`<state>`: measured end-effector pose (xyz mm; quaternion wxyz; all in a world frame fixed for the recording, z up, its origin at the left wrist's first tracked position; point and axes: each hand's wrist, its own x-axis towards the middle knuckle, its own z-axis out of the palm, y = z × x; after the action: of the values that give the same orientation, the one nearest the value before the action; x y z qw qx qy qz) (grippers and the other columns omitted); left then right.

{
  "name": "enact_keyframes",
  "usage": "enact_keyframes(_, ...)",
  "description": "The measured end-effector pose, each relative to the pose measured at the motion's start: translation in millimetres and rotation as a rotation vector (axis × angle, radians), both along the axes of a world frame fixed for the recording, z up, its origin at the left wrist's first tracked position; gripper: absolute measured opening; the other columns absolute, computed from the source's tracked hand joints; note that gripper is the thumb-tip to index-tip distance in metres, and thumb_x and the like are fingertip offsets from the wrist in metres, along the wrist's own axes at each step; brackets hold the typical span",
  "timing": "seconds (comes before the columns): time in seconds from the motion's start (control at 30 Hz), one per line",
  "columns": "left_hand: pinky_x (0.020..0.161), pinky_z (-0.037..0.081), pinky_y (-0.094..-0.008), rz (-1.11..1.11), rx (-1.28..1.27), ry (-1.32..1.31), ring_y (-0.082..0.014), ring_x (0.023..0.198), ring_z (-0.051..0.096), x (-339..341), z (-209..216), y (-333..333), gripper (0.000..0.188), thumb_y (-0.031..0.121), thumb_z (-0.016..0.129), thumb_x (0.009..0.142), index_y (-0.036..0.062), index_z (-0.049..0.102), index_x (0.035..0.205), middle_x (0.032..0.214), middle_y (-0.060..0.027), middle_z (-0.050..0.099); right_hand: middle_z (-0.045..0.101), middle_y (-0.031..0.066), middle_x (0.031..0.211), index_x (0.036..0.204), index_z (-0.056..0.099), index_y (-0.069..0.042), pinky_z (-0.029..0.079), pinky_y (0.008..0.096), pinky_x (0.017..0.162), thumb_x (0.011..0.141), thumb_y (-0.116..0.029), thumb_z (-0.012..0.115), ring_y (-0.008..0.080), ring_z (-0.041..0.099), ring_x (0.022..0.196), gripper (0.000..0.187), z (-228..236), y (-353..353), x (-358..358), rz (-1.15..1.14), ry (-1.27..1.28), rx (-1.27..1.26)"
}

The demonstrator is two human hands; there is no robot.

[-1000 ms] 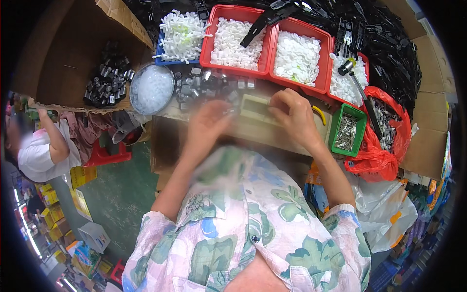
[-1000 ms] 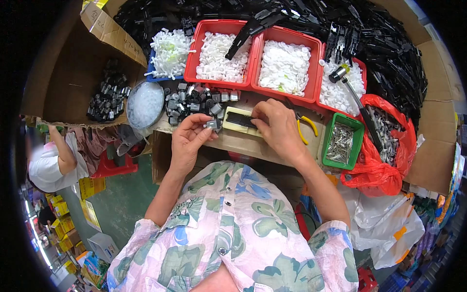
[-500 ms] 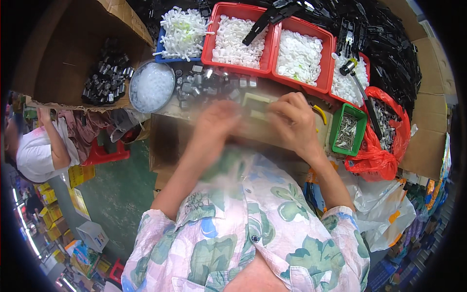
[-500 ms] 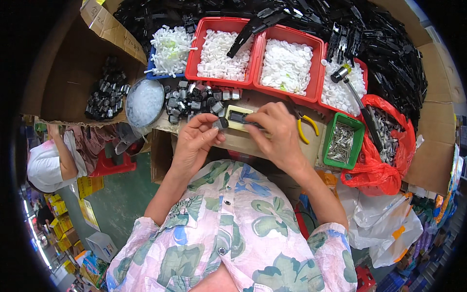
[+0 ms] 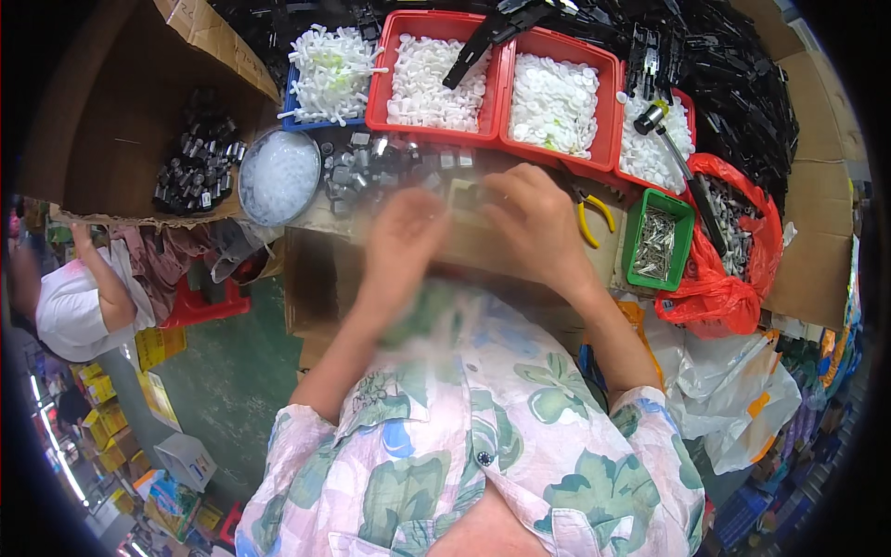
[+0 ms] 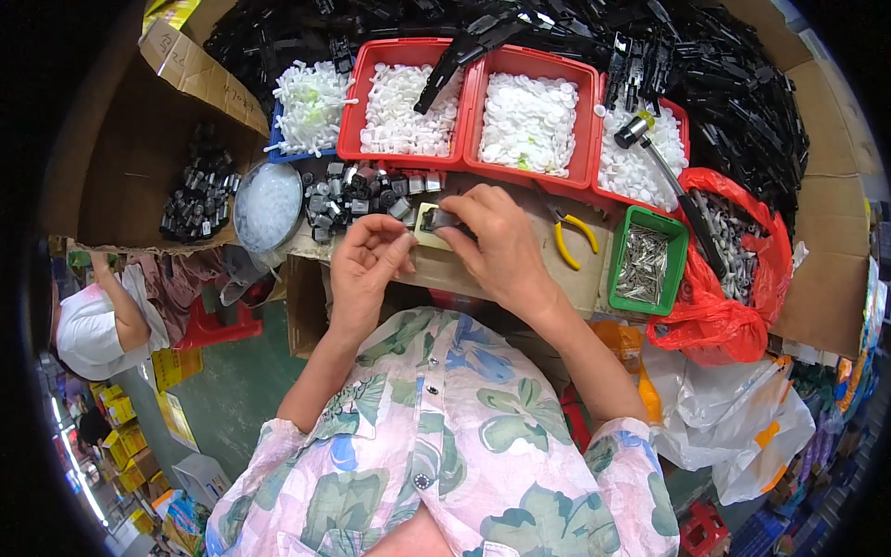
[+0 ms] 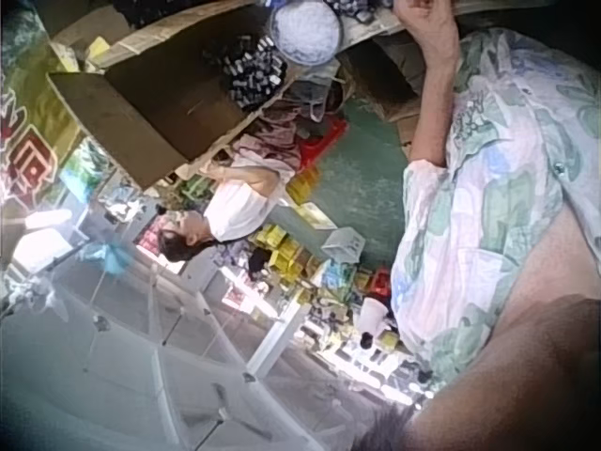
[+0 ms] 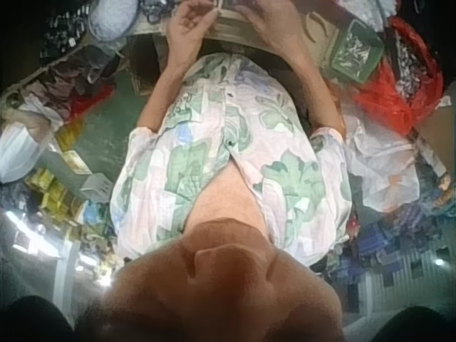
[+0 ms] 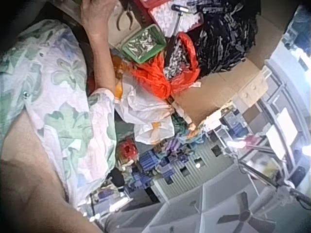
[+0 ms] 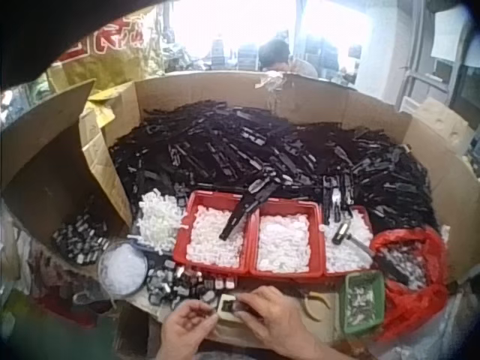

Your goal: The person assembles small metal lock bodies by inserting white plastic pins and metal components into a yellow jig. They use pliers to press parts into place and a hammer to tap them down, repeating the process for multiple units.

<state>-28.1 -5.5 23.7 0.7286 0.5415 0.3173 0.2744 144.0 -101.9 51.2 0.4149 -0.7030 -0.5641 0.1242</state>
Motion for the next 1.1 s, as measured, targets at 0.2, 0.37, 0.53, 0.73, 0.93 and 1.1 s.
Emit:
enact_keyframes(0.2,0.061,0.043,-0.0191,-0.055,0.532,0.211,-0.0040,0.072,0.054,3.3,-5.0,14.3,0.021,0.004,0.070,0.092,-0.0011,0.065,0.112,0.093,-0.0012,0.062,0.059,0.0106,0.093,0.099,0.070,-0.003,0.043,0.0425,0.074,0.077,-0.010,0.077,0.0291,0.058,0.093,0.024,-18.3,6.5,-4.7,-0.002,-0.161,-0.098)
enact_keyframes(0.37,0.054,0.043,-0.0265,-0.062,0.850,0.180,-0.0112,0.064,0.055,13.7,-12.5,16.7,0.022,0.003,0.072,0.088,0.0012,0.071,0.109,0.080,-0.0056,0.060,0.058,0.0088,0.094,0.098,0.071,-0.004,0.042,0.0419,0.074,0.075,-0.009,0.077,0.0279,0.058,0.094,0.025,-16.0,9.9,-6.3,0.008,-0.235,-0.143)
enact_keyframes(0.53,0.054,0.048,-0.0347,-0.090,1.316,0.268,-0.0208,0.062,0.059,15.9,-14.2,17.3,0.027,0.005,0.074,0.084,0.0032,0.072,0.111,0.074,-0.0086,0.056,0.058,0.0081,0.093,0.098,0.071,-0.005,0.043,0.0413,0.074,0.074,-0.009,0.077,0.0274,0.058,0.093,0.025,-16.8,7.5,-5.5,0.012,-0.250,-0.126)
enact_keyframes(0.73,0.051,0.046,-0.0311,-0.164,1.679,0.335,-0.0172,0.060,0.057,12.3,-22.3,23.3,0.032,0.009,0.074,0.084,-0.0027,0.069,0.113,0.071,-0.0032,0.053,0.057,0.0078,0.092,0.106,0.069,-0.006,0.043,0.0411,0.072,0.076,-0.011,0.076,0.0272,0.057,0.091,0.031,-24.3,1.7,-4.3,0.011,-0.265,-0.083)
enact_keyframes(0.93,0.051,0.043,-0.0272,-0.341,2.107,0.448,-0.0147,0.061,0.054,13.3,-11.0,23.7,0.037,0.013,0.066,0.084,-0.0115,0.068,0.111,0.072,-0.0043,0.055,0.059,0.0100,0.100,0.113,0.067,-0.006,0.044,0.0406,0.074,0.080,-0.013,0.074,0.0282,0.058,0.095,0.034,-21.6,-12.8,-1.6,0.021,-0.258,-0.062)
enact_keyframes(1.1,0.051,0.043,-0.0259,-0.541,2.242,0.493,-0.0159,0.063,0.055,21.3,2.3,24.4,0.038,0.011,0.062,0.080,-0.0145,0.067,0.107,0.076,-0.0078,0.057,0.064,0.0120,0.106,0.113,0.069,-0.005,0.047,0.0401,0.078,0.082,-0.007,0.074,0.0292,0.063,0.096,0.032,0.1,-52.3,21.8,-0.170,-0.353,0.057)
